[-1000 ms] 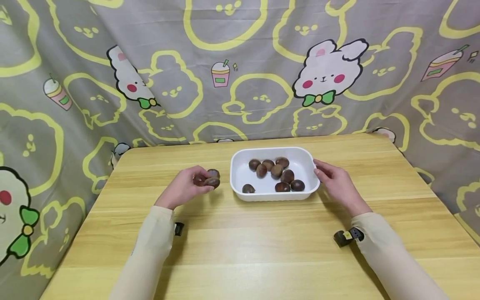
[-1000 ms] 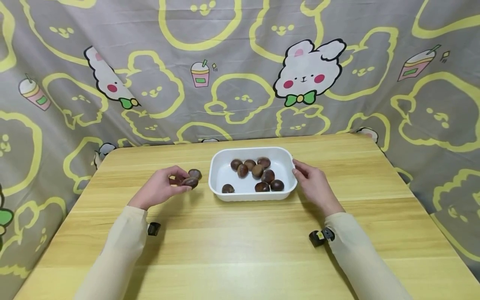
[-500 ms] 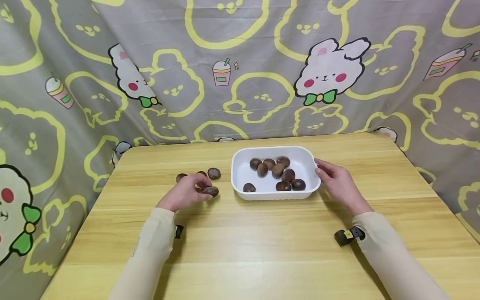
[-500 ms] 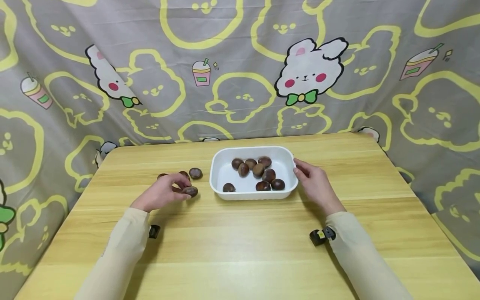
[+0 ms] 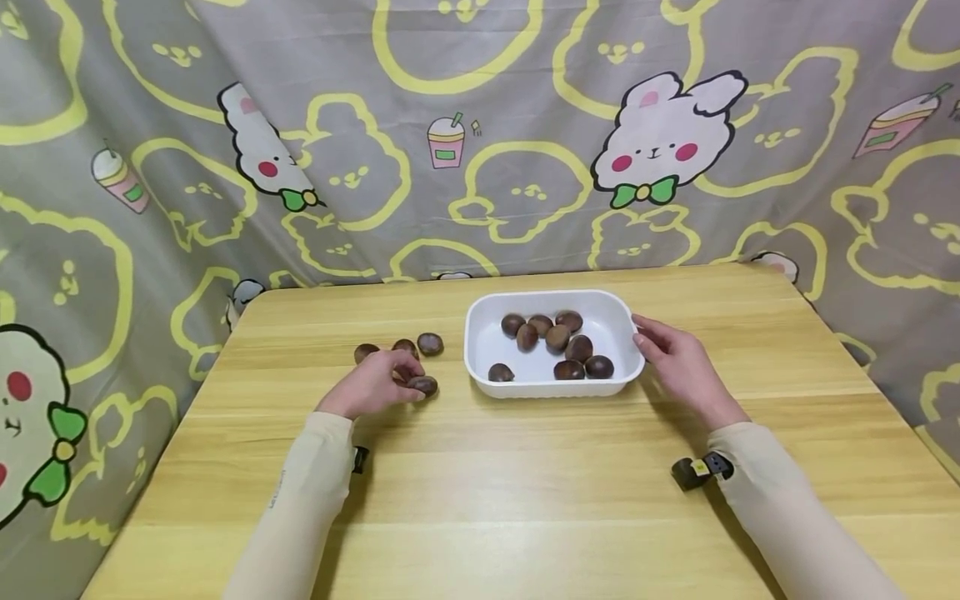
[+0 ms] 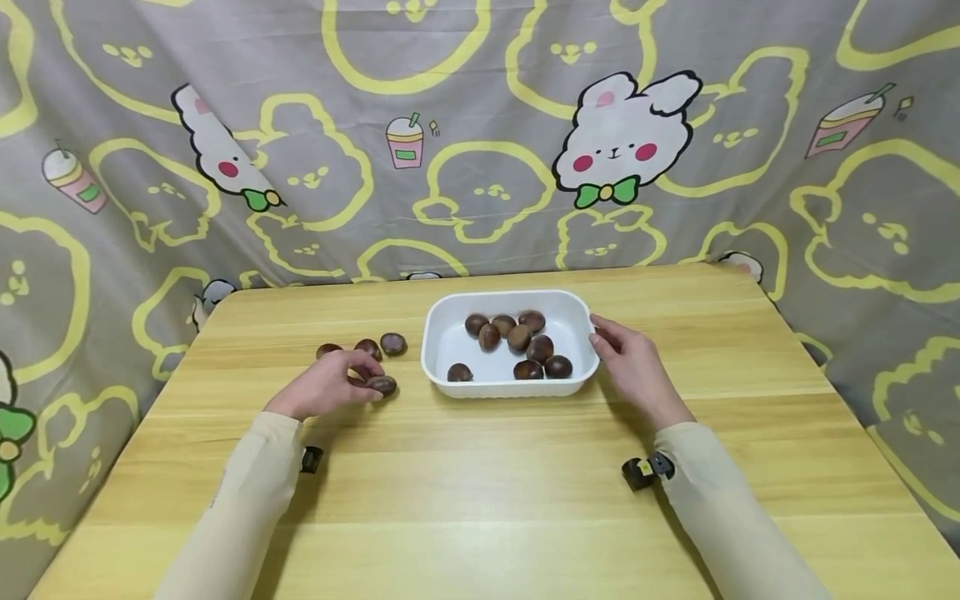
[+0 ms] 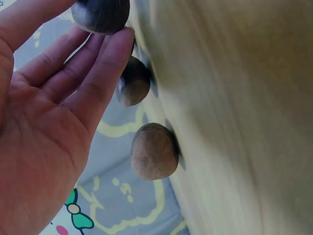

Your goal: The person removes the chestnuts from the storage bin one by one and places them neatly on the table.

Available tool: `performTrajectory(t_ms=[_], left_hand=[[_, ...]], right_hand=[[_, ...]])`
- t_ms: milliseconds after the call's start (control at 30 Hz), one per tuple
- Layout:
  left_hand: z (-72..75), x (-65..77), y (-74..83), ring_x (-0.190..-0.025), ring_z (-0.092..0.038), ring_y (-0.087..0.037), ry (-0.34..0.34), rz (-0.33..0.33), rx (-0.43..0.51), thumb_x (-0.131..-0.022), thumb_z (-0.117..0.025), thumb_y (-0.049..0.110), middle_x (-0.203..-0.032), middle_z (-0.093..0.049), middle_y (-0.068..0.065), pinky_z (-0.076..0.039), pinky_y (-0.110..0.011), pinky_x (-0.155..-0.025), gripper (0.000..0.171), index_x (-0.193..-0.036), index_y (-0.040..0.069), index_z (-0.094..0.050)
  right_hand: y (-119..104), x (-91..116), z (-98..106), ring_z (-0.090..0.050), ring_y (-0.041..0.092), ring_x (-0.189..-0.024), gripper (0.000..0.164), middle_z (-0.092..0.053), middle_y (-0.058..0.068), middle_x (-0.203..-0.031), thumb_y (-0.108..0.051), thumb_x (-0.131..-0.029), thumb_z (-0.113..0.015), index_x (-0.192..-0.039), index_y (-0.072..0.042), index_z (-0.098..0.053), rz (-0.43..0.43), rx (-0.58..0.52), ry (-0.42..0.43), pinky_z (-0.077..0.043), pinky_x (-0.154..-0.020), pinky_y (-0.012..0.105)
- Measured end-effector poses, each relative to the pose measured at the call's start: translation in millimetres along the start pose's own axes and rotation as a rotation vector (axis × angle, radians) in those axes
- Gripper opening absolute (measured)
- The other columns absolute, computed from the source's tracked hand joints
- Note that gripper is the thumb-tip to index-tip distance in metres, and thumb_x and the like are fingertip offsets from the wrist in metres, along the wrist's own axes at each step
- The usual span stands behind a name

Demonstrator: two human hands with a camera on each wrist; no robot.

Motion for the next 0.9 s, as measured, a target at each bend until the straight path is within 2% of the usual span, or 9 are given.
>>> performTrajectory(t_ms=[300,467,533,800,900], left_hand=[[-1.4,-1.6,-0.8,-0.087,-0.061,-0.017,-0.019,0.016,-0.009,-0.081,-0.082,0.012,-0.093,-0.065,0.0,-0.051,-0.038,-0.08,0.028,-0.105,0.007,-0.069],[-2.7,-2.4,-2.7,-0.088,-0.061,-0.017,-0.024,0.034,0.018,-0.081,-0.081,0.011,-0.095,-0.065,-0.001,-0.051,-0.038,-0.081,0.028,-0.106,0.008,-0.069],[-2.8,-2.6,-3.2,-0.089,-0.061,-0.018,-0.023,0.017,0.022,-0.081,-0.081,0.011,-0.096,-0.065,-0.002,-0.051,-0.039,-0.081,0.029,-0.107,0.006,-0.068],[-0.2,1.7,-5.3,-0.097,-0.061,-0.023,0.008,0.035,0.037,-0.08,-0.082,0.016,-0.103,-0.065,-0.005,-0.05,-0.041,-0.086,0.04,-0.114,0.002,-0.066],[3.2,2.8,-3.1,-0.101,-0.06,-0.026,0.039,0.014,0.028,-0.082,-0.081,0.017,-0.106,-0.065,-0.008,-0.049,-0.044,-0.089,0.038,-0.113,0.001,-0.067]], right_hand=[[-1.1,0.0,1.2,-0.056,0.037,-0.117,0.048,-0.056,0.027,-0.131,-0.024,-0.105,-0.049,-0.144,0.003,-0.044,0.005,-0.005,0.004,-0.048,-0.093,0.041],[-1.0,0.3,1.3,-0.057,0.037,-0.117,0.048,-0.056,0.028,-0.13,-0.025,-0.105,-0.048,-0.144,0.003,-0.044,0.008,-0.005,0.005,-0.048,-0.094,0.043],[-0.6,0.5,1.4,-0.057,0.037,-0.116,0.048,-0.056,0.028,-0.129,-0.025,-0.105,-0.048,-0.144,0.003,-0.044,0.009,-0.001,0.01,-0.048,-0.094,0.044],[1.2,0.5,-0.6,-0.058,0.037,-0.115,0.047,-0.057,0.028,-0.129,-0.023,-0.105,-0.049,-0.144,0.003,-0.045,0.013,-0.023,0.009,-0.049,-0.092,0.039],[0.9,0.2,-0.2,-0.058,0.037,-0.115,0.047,-0.057,0.028,-0.129,-0.023,-0.105,-0.049,-0.144,0.002,-0.044,0.011,-0.028,0.007,-0.049,-0.092,0.039]])
Point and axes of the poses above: each hand's wrist, its own x-axis away from the middle knuckle, its own z-axis out of the back of the hand, y = z × x, the point moved 2 cm from there along -x, towards the middle knuckle
